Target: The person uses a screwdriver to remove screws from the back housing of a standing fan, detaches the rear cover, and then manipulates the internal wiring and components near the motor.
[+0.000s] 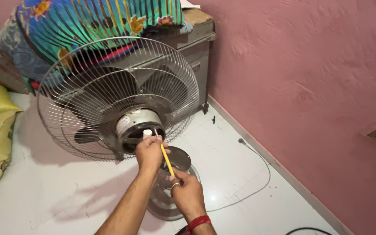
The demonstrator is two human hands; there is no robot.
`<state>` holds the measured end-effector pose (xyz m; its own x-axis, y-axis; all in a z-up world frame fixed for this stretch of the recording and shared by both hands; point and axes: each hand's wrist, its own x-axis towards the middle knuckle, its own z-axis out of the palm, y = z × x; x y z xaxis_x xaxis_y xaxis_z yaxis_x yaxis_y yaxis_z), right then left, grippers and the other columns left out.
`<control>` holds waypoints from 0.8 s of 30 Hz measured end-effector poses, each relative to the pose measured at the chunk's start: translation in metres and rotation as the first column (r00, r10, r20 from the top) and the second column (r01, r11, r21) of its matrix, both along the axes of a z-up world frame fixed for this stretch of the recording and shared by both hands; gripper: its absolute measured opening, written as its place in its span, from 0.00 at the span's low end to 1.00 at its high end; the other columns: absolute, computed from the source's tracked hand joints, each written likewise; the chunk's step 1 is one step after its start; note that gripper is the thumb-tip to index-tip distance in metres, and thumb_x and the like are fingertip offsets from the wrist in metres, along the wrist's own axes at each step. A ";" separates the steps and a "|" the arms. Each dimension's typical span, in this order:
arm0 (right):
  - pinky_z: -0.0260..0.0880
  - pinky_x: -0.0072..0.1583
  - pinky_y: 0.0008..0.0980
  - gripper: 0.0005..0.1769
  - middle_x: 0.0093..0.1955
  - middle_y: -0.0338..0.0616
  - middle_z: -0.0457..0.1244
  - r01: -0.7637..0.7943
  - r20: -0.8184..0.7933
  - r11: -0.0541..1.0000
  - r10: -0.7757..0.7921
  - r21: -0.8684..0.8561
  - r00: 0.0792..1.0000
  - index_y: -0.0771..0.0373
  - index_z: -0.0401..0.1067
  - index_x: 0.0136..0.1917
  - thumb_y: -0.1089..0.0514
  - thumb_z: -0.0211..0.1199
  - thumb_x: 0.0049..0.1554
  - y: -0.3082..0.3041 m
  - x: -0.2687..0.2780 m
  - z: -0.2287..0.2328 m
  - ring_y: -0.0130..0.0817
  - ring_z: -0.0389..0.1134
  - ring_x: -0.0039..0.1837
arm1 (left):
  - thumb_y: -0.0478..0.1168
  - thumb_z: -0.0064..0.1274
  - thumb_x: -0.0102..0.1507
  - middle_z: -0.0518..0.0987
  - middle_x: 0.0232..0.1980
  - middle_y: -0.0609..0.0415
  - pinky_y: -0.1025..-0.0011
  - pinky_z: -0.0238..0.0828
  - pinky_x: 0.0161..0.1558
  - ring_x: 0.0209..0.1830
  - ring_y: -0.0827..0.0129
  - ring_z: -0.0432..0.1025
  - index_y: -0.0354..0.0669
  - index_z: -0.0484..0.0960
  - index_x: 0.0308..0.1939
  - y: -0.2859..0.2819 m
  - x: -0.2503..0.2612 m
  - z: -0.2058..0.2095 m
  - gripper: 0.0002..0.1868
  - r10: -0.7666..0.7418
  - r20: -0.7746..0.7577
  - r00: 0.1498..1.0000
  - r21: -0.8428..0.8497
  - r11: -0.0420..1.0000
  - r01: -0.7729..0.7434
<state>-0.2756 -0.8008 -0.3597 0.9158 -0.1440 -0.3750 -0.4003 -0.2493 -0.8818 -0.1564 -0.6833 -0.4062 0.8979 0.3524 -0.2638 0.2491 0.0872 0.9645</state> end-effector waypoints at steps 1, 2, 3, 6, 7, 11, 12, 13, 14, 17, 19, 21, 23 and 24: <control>0.69 0.42 0.33 0.19 0.30 0.44 0.68 -0.001 0.004 1.000 0.001 0.001 1.000 0.50 0.79 0.62 0.55 0.63 0.57 0.001 0.002 0.000 0.30 0.67 0.33 | 0.37 0.51 0.67 0.83 0.32 0.48 0.70 0.71 0.25 0.22 0.67 0.76 0.30 0.83 0.45 0.001 0.002 0.002 0.12 -0.006 0.017 1.000 0.004 1.000 0.006; 0.69 0.42 0.33 0.19 0.30 0.44 0.67 0.000 0.003 1.000 0.000 0.001 1.000 0.50 0.79 0.62 0.55 0.64 0.57 0.001 0.003 -0.002 0.30 0.68 0.33 | 0.37 0.51 0.66 0.83 0.31 0.48 0.71 0.71 0.25 0.22 0.66 0.76 0.30 0.83 0.45 0.001 0.003 0.002 0.11 -0.014 0.030 0.999 0.009 1.000 0.014; 0.69 0.42 0.33 0.19 0.30 0.44 0.67 0.003 0.000 1.000 -0.003 -0.002 1.000 0.50 0.79 0.62 0.55 0.64 0.57 0.001 0.003 -0.005 0.30 0.68 0.33 | 0.37 0.51 0.66 0.83 0.31 0.48 0.71 0.71 0.25 0.22 0.67 0.76 0.31 0.82 0.46 0.000 0.004 0.001 0.11 -0.018 0.018 1.000 0.015 1.000 0.018; 0.70 0.42 0.33 0.19 0.31 0.45 0.68 0.009 -0.010 1.000 -0.009 -0.015 1.000 0.49 0.79 0.62 0.54 0.63 0.57 0.003 0.004 -0.012 0.31 0.68 0.33 | 0.37 0.51 0.65 0.83 0.31 0.49 0.71 0.70 0.25 0.22 0.67 0.76 0.34 0.82 0.46 0.002 0.004 -0.002 0.11 -0.025 -0.007 1.000 0.033 0.999 0.025; 0.70 0.43 0.33 0.19 0.31 0.45 0.68 0.009 -0.007 1.000 -0.009 -0.022 1.000 0.49 0.79 0.62 0.54 0.63 0.57 0.005 0.003 -0.013 0.31 0.68 0.33 | 0.37 0.51 0.65 0.83 0.31 0.49 0.71 0.71 0.25 0.22 0.67 0.76 0.33 0.82 0.46 0.004 0.002 -0.002 0.11 -0.024 -0.001 1.000 0.039 0.999 0.024; 0.71 0.48 0.31 0.17 0.38 0.41 0.71 0.041 0.164 0.997 -0.030 -0.065 0.986 0.53 0.80 0.59 0.56 0.64 0.56 0.004 0.006 -0.014 0.26 0.73 0.40 | 0.36 0.50 0.66 0.83 0.30 0.48 0.70 0.72 0.25 0.22 0.66 0.77 0.27 0.83 0.43 -0.001 0.006 0.004 0.12 -0.030 -0.001 1.000 0.011 1.000 0.030; 0.71 0.48 0.31 0.17 0.38 0.42 0.71 0.042 0.136 0.997 -0.033 -0.064 0.990 0.52 0.80 0.59 0.56 0.64 0.56 0.004 0.005 -0.014 0.26 0.72 0.40 | 0.36 0.50 0.66 0.82 0.30 0.49 0.70 0.72 0.25 0.22 0.67 0.76 0.29 0.83 0.43 0.000 0.004 0.004 0.12 -0.023 -0.023 0.999 0.010 1.000 0.024; 0.71 0.49 0.31 0.18 0.38 0.43 0.71 0.043 0.108 0.997 -0.036 -0.063 0.994 0.51 0.80 0.59 0.56 0.63 0.56 0.005 0.004 -0.014 0.27 0.72 0.41 | 0.36 0.50 0.65 0.82 0.30 0.50 0.69 0.72 0.24 0.22 0.67 0.76 0.31 0.83 0.44 0.000 0.002 0.004 0.11 -0.017 -0.045 0.999 0.009 1.000 0.018; 0.71 0.49 0.32 0.18 0.38 0.43 0.71 0.039 0.081 0.997 -0.034 -0.060 0.996 0.51 0.80 0.59 0.56 0.63 0.56 0.005 0.004 -0.013 0.28 0.72 0.41 | 0.37 0.50 0.65 0.82 0.30 0.50 0.69 0.72 0.24 0.21 0.67 0.76 0.33 0.83 0.44 0.000 0.002 0.005 0.11 -0.006 -0.066 0.998 0.010 1.000 0.007; 0.71 0.47 0.35 0.18 0.36 0.46 0.70 0.052 -0.029 0.998 -0.053 -0.040 0.998 0.50 0.79 0.61 0.56 0.62 0.57 0.006 0.004 -0.009 0.33 0.69 0.38 | 0.38 0.52 0.65 0.82 0.28 0.49 0.70 0.72 0.24 0.21 0.67 0.77 0.31 0.83 0.44 0.001 0.002 0.007 0.11 -0.015 -0.030 0.999 -0.003 1.000 0.015; 0.70 0.46 0.33 0.18 0.34 0.45 0.70 0.060 -0.012 0.997 -0.061 -0.042 0.998 0.50 0.80 0.61 0.56 0.63 0.57 0.009 0.004 -0.003 0.30 0.68 0.37 | 0.38 0.53 0.65 0.82 0.28 0.49 0.69 0.73 0.24 0.21 0.67 0.76 0.31 0.84 0.43 0.002 0.005 0.012 0.11 -0.020 -0.069 0.997 0.017 1.000 0.022; 0.69 0.44 0.32 0.18 0.33 0.43 0.69 0.067 -0.028 0.998 -0.068 -0.018 0.997 0.50 0.80 0.61 0.56 0.63 0.57 0.009 0.004 0.002 0.29 0.66 0.35 | 0.38 0.53 0.65 0.82 0.28 0.49 0.69 0.73 0.24 0.21 0.66 0.76 0.32 0.83 0.43 0.001 0.005 0.014 0.11 -0.023 -0.085 0.996 0.016 1.000 0.024; 0.68 0.42 0.32 0.18 0.31 0.42 0.67 0.076 -0.078 0.997 -0.073 0.033 0.994 0.50 0.80 0.61 0.56 0.63 0.57 0.010 0.002 0.003 0.28 0.65 0.33 | 0.38 0.53 0.64 0.82 0.28 0.49 0.69 0.72 0.24 0.20 0.66 0.76 0.33 0.83 0.43 0.002 0.001 0.014 0.10 -0.025 -0.079 0.997 -0.005 1.000 0.024; 0.68 0.41 0.31 0.18 0.30 0.41 0.66 0.073 -0.077 0.997 -0.071 0.025 0.994 0.50 0.80 0.61 0.56 0.63 0.57 0.010 0.002 0.004 0.27 0.65 0.33 | 0.38 0.53 0.64 0.82 0.28 0.49 0.69 0.72 0.24 0.20 0.66 0.76 0.33 0.83 0.43 0.002 0.001 0.014 0.10 -0.029 -0.077 0.997 -0.011 1.000 0.028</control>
<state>-0.2739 -0.7907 -0.3559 0.8719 -0.1973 -0.4481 -0.4828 -0.1937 -0.8541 -0.1553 -0.6809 -0.3924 0.8844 0.3237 -0.3363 0.3255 0.0887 0.9414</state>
